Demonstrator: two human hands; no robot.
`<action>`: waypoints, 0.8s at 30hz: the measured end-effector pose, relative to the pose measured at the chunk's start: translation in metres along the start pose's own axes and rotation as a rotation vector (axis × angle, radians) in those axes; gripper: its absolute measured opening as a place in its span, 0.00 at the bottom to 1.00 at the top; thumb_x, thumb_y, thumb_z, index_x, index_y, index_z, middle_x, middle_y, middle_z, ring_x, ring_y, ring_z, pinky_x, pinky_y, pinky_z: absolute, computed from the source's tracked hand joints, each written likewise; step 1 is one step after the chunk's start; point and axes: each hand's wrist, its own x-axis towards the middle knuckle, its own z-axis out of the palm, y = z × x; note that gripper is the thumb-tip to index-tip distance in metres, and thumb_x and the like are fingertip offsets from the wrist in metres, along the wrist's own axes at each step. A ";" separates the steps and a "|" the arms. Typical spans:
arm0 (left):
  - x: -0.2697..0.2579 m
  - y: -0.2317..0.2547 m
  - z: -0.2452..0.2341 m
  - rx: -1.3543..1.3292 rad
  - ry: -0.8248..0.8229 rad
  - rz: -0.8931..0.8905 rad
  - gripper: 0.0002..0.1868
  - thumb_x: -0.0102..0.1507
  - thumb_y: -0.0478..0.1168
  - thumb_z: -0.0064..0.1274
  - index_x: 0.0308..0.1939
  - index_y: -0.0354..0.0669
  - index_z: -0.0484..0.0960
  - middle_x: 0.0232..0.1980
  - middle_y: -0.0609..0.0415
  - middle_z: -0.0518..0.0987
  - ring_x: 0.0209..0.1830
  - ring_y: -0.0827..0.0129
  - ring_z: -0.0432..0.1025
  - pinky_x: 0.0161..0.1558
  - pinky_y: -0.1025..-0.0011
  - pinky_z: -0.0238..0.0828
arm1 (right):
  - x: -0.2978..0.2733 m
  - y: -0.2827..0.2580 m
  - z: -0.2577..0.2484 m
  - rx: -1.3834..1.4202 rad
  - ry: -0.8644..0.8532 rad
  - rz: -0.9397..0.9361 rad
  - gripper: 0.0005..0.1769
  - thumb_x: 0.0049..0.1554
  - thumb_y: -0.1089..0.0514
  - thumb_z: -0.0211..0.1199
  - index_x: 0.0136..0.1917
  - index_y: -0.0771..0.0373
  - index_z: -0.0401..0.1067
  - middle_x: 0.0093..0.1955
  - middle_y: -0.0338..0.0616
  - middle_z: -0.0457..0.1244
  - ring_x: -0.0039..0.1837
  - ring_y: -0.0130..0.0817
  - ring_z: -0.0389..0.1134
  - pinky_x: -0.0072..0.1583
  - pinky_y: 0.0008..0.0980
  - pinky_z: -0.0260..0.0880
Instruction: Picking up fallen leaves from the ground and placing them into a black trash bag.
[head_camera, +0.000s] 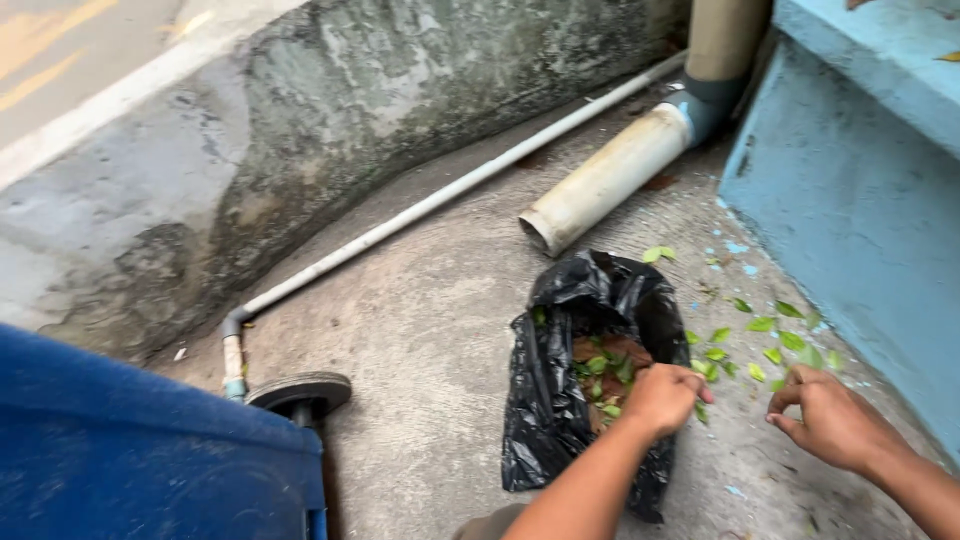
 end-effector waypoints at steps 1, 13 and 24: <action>-0.006 0.008 -0.006 0.001 0.010 0.001 0.15 0.66 0.45 0.46 0.36 0.49 0.89 0.38 0.46 0.85 0.43 0.56 0.79 0.50 0.62 0.73 | 0.004 -0.006 0.002 -0.002 0.003 -0.009 0.09 0.52 0.53 0.68 0.47 0.52 0.81 0.50 0.41 0.67 0.54 0.39 0.71 0.59 0.42 0.74; 0.037 -0.062 0.025 -0.025 0.066 0.160 0.17 0.67 0.44 0.45 0.32 0.40 0.85 0.37 0.46 0.84 0.40 0.54 0.79 0.47 0.61 0.73 | 0.026 -0.025 0.024 0.559 0.147 0.175 0.08 0.51 0.59 0.68 0.41 0.67 0.76 0.36 0.46 0.67 0.38 0.30 0.67 0.45 0.34 0.72; 0.003 -0.014 -0.003 0.071 -0.044 -0.037 0.16 0.64 0.48 0.48 0.32 0.43 0.83 0.32 0.47 0.82 0.35 0.59 0.78 0.43 0.61 0.72 | 0.005 -0.066 -0.016 0.712 0.240 -0.064 0.18 0.56 0.55 0.71 0.58 0.61 0.75 0.43 0.43 0.70 0.38 0.26 0.63 0.42 0.30 0.67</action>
